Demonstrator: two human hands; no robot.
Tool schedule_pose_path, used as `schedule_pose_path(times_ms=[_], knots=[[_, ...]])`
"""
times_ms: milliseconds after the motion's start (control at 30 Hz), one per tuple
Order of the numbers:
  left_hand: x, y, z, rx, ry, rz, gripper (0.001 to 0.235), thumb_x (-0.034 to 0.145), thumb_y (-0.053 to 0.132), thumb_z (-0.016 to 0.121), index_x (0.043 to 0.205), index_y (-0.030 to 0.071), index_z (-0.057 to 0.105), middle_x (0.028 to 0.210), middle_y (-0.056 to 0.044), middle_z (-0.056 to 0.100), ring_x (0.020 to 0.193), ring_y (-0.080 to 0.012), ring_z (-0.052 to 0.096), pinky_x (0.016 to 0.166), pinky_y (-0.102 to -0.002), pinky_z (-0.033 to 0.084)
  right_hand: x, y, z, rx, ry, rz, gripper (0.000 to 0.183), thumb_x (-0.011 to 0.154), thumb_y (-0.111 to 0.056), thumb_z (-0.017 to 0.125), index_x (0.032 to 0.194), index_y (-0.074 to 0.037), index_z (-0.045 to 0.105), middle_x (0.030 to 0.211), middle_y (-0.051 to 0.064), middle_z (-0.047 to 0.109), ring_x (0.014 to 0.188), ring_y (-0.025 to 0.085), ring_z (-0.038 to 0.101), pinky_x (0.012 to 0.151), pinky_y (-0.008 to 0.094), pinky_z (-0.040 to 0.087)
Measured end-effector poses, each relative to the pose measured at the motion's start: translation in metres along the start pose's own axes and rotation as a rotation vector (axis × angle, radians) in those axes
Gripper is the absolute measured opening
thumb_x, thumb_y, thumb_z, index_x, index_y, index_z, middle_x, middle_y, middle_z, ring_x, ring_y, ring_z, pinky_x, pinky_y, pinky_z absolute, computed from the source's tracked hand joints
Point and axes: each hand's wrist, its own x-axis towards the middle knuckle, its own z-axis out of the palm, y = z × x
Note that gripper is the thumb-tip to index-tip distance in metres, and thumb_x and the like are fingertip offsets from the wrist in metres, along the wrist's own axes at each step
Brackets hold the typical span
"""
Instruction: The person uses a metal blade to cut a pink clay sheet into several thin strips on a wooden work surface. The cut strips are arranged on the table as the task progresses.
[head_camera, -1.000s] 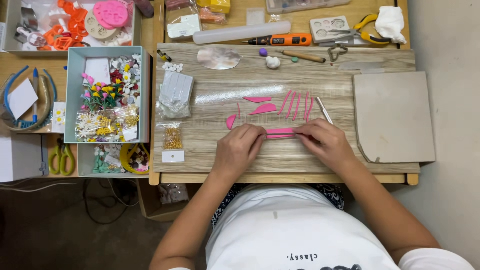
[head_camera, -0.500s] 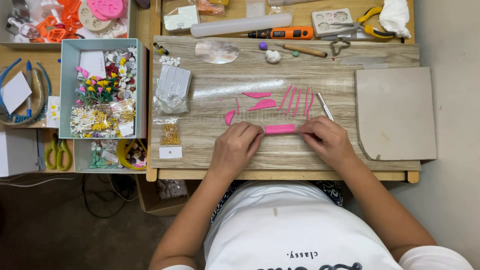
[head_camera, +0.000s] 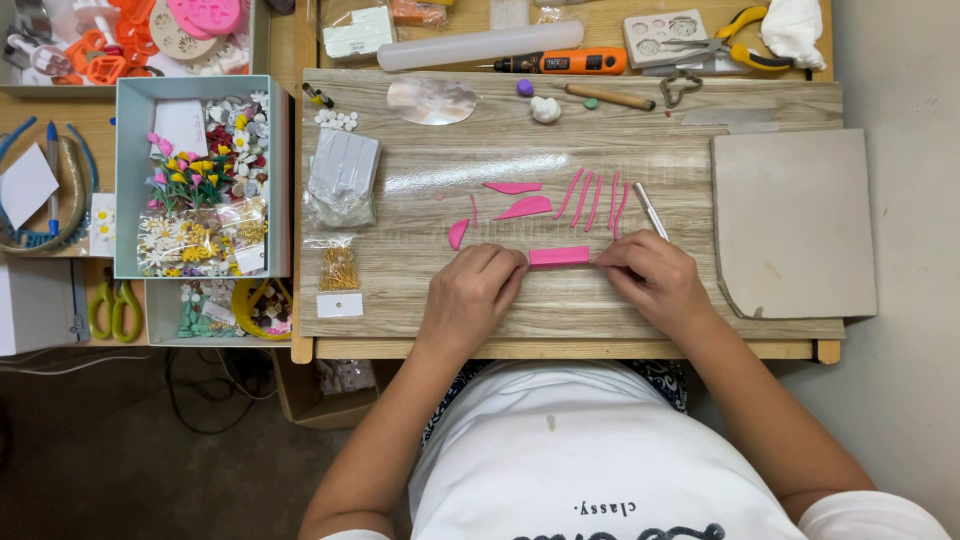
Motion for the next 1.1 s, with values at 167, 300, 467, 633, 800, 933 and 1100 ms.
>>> schedule_pose_path(times_ms=[167, 300, 467, 633, 800, 933, 1100], knots=[[0.0, 0.0, -0.001, -0.008, -0.016, -0.006, 0.002, 0.095, 0.015, 0.067, 0.096, 0.016, 0.068, 0.083, -0.002, 0.062, 0.08, -0.023, 0.067, 0.07, -0.034, 0.056, 0.002, -0.003, 0.0, 0.002, -0.006, 0.009, 0.005, 0.089, -0.002, 0.075, 0.09, -0.007, 0.076, 0.09, 0.009, 0.073, 0.085, 0.03, 0.073, 0.079, 0.041, 0.058], [0.001, 0.0, -0.003, -0.011, -0.019, 0.0, 0.001, 0.095, 0.015, 0.068, 0.096, 0.016, 0.068, 0.083, -0.003, 0.062, 0.08, -0.0239, 0.067, 0.07, -0.035, 0.056, 0.003, -0.003, -0.002, -0.001, -0.015, 0.012, 0.006, 0.088, 0.0, 0.074, 0.09, -0.006, 0.075, 0.09, 0.011, 0.073, 0.084, 0.032, 0.073, 0.077, 0.042, 0.058], [0.0, 0.0, -0.001, 0.003, -0.008, 0.001, 0.001, 0.095, 0.016, 0.068, 0.096, 0.016, 0.068, 0.083, -0.003, 0.062, 0.081, -0.023, 0.067, 0.07, -0.034, 0.056, 0.001, -0.001, 0.0, -0.001, -0.002, 0.016, 0.005, 0.089, -0.002, 0.075, 0.09, -0.007, 0.076, 0.091, 0.009, 0.073, 0.085, 0.03, 0.073, 0.079, 0.04, 0.058], [0.0, 0.0, -0.002, 0.002, -0.003, -0.002, 0.001, 0.095, 0.016, 0.067, 0.096, 0.017, 0.068, 0.083, -0.002, 0.062, 0.08, -0.0224, 0.067, 0.069, -0.033, 0.056, 0.002, -0.002, 0.0, -0.006, 0.001, 0.02, 0.005, 0.09, -0.004, 0.075, 0.089, -0.008, 0.076, 0.091, 0.008, 0.073, 0.085, 0.029, 0.073, 0.079, 0.039, 0.058], [-0.001, 0.0, 0.0, 0.024, -0.001, -0.001, 0.001, 0.096, 0.018, 0.067, 0.096, 0.017, 0.068, 0.083, -0.001, 0.062, 0.08, -0.0216, 0.067, 0.069, -0.033, 0.056, 0.001, 0.0, 0.0, -0.011, -0.001, -0.007, 0.005, 0.09, -0.003, 0.075, 0.089, -0.008, 0.075, 0.091, 0.009, 0.073, 0.085, 0.031, 0.073, 0.078, 0.041, 0.058], [-0.004, -0.005, 0.009, 0.083, 0.004, 0.02, 0.002, 0.095, 0.02, 0.066, 0.094, 0.019, 0.065, 0.085, 0.001, 0.061, 0.08, -0.02, 0.066, 0.065, -0.032, 0.055, 0.001, 0.001, 0.0, -0.019, -0.019, -0.002, 0.005, 0.09, -0.003, 0.075, 0.088, -0.008, 0.075, 0.092, 0.008, 0.073, 0.085, 0.03, 0.073, 0.079, 0.04, 0.058], [-0.007, -0.011, 0.021, 0.209, 0.011, 0.072, 0.006, 0.093, 0.017, 0.061, 0.088, 0.02, 0.059, 0.087, 0.002, 0.058, 0.08, -0.0202, 0.064, 0.06, -0.033, 0.052, -0.002, 0.003, 0.0, -0.064, -0.042, -0.017, 0.007, 0.09, 0.001, 0.073, 0.089, -0.006, 0.073, 0.093, 0.012, 0.072, 0.084, 0.033, 0.072, 0.078, 0.043, 0.058]])
